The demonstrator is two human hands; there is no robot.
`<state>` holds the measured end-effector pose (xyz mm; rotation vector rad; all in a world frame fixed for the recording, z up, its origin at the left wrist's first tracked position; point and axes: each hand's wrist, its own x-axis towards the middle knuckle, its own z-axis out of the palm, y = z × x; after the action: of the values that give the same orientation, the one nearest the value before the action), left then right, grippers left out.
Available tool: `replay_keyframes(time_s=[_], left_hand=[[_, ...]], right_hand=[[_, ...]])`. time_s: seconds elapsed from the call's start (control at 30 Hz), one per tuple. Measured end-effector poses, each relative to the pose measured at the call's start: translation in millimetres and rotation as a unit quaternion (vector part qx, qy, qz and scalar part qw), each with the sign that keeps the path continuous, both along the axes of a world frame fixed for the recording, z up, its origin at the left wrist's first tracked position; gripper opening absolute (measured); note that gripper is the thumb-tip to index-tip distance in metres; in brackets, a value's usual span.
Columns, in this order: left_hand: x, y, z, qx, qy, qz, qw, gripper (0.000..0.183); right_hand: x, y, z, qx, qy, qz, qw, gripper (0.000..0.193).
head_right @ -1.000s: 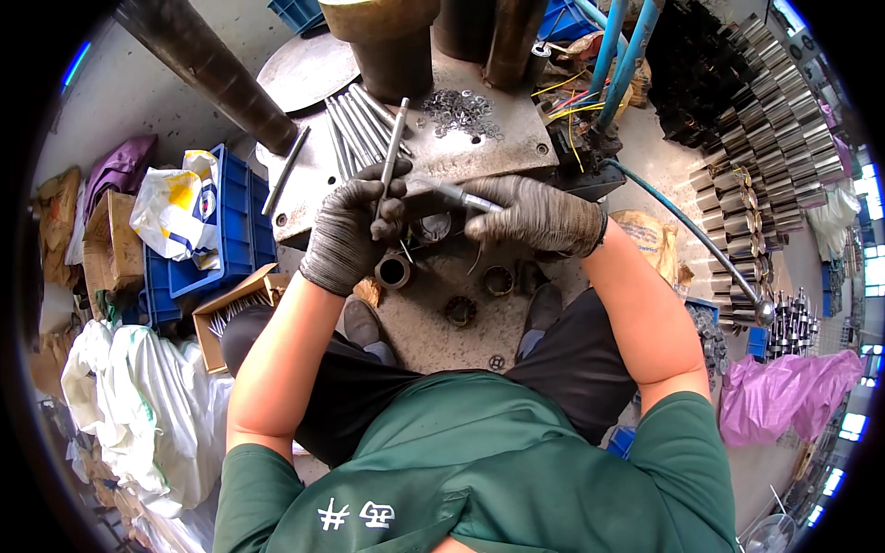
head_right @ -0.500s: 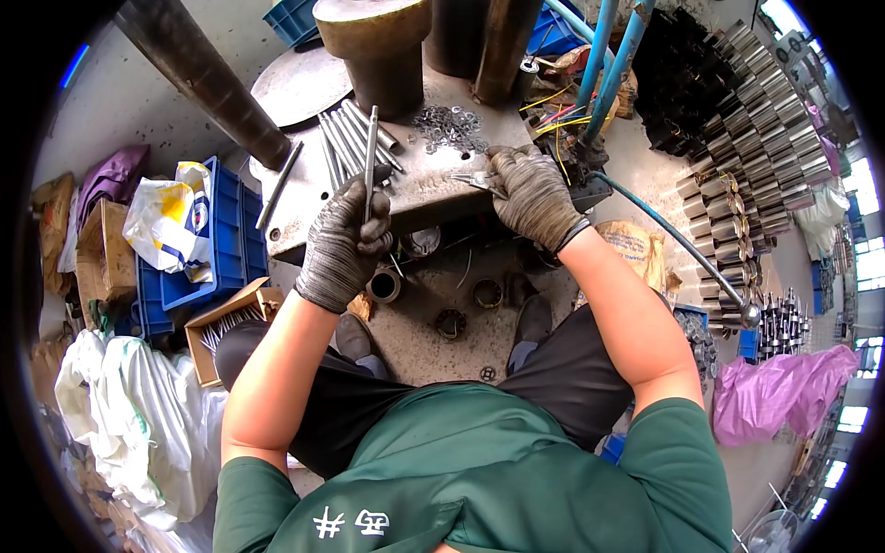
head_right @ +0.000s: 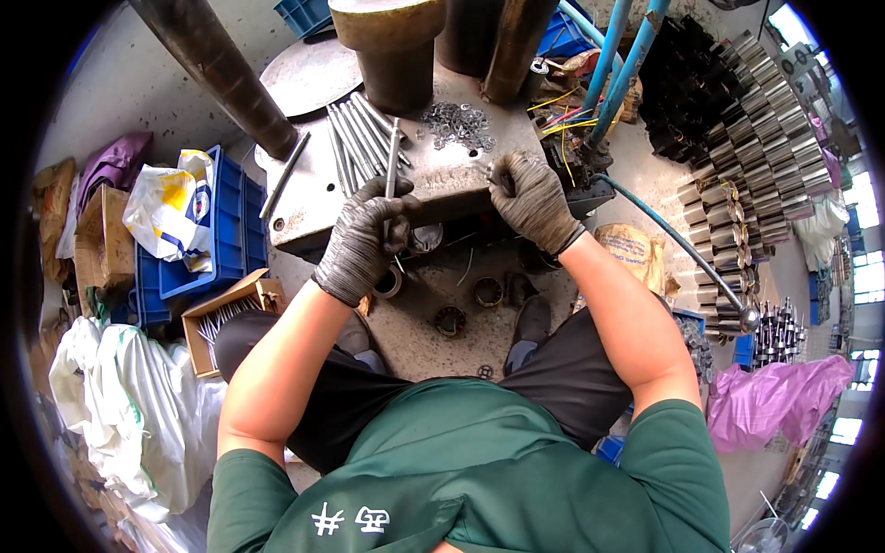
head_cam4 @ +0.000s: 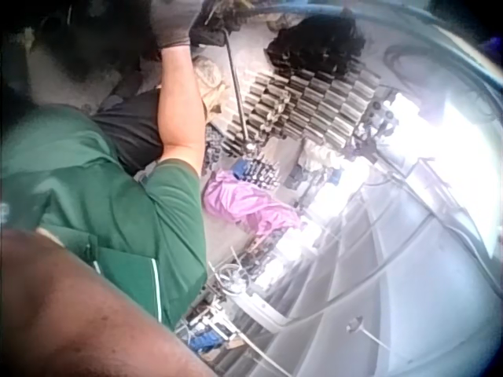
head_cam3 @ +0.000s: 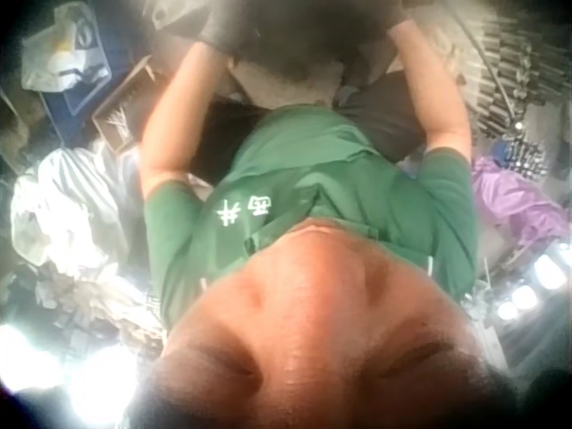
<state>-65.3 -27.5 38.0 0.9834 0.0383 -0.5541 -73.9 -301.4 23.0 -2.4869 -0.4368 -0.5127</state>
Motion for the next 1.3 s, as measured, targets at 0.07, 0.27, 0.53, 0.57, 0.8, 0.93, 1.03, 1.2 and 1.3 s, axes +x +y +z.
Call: replay_keyframes(time_s=[0.07, 0.27, 0.53, 0.57, 0.8, 0.93, 1.03, 1.2, 1.3], left_hand=[[-2.7, -6.7, 3.6, 0.041, -0.013, 0.000, 0.999, 0.031], [-9.1, -26.1, -4.3, 0.184, -0.159, -0.024, 0.970, 0.025], [-4.3, -19.1, 8.8, 0.097, -0.003, 0.020, 0.995, 0.021], [0.4, -13.9, 3.0, 0.091, -0.025, 0.013, 0.995, 0.020], [8.1, -6.0, 12.5, 0.054, 0.036, 0.079, 0.995, 0.014], [10.8, -6.6, 5.3, 0.056, 0.043, 0.073, 0.995, 0.010], [9.9, -8.3, 7.1, 0.017, 0.045, 0.082, 0.995, 0.008], [9.7, -6.9, 7.9, 0.020, 0.044, 0.082, 0.995, 0.007], [10.5, -4.7, 5.5, 0.011, 0.033, 0.079, 0.996, 0.007]], right_hand=[[-1.2, 9.5, 1.5, 0.179, 0.096, -0.051, 0.978, 0.014], [-20.7, 40.9, 31.7, 0.329, 0.210, 0.045, 0.919, 0.017], [-24.8, 41.5, 49.5, 0.528, 0.405, 0.069, 0.743, 0.070], [-25.5, 37.0, 48.0, 0.454, 0.379, 0.094, 0.801, 0.080], [-32.6, 47.5, 67.4, -0.043, 0.014, 0.082, 0.996, 0.074], [-30.1, 48.6, 67.3, -0.096, -0.050, 0.113, 0.988, 0.067], [-30.3, 49.1, 67.4, -0.103, -0.048, 0.105, 0.988, 0.064], [-32.3, 49.0, 68.0, -0.108, -0.050, 0.099, 0.988, 0.064], [-32.3, 50.2, 68.7, -0.115, -0.041, 0.098, 0.988, 0.065]])
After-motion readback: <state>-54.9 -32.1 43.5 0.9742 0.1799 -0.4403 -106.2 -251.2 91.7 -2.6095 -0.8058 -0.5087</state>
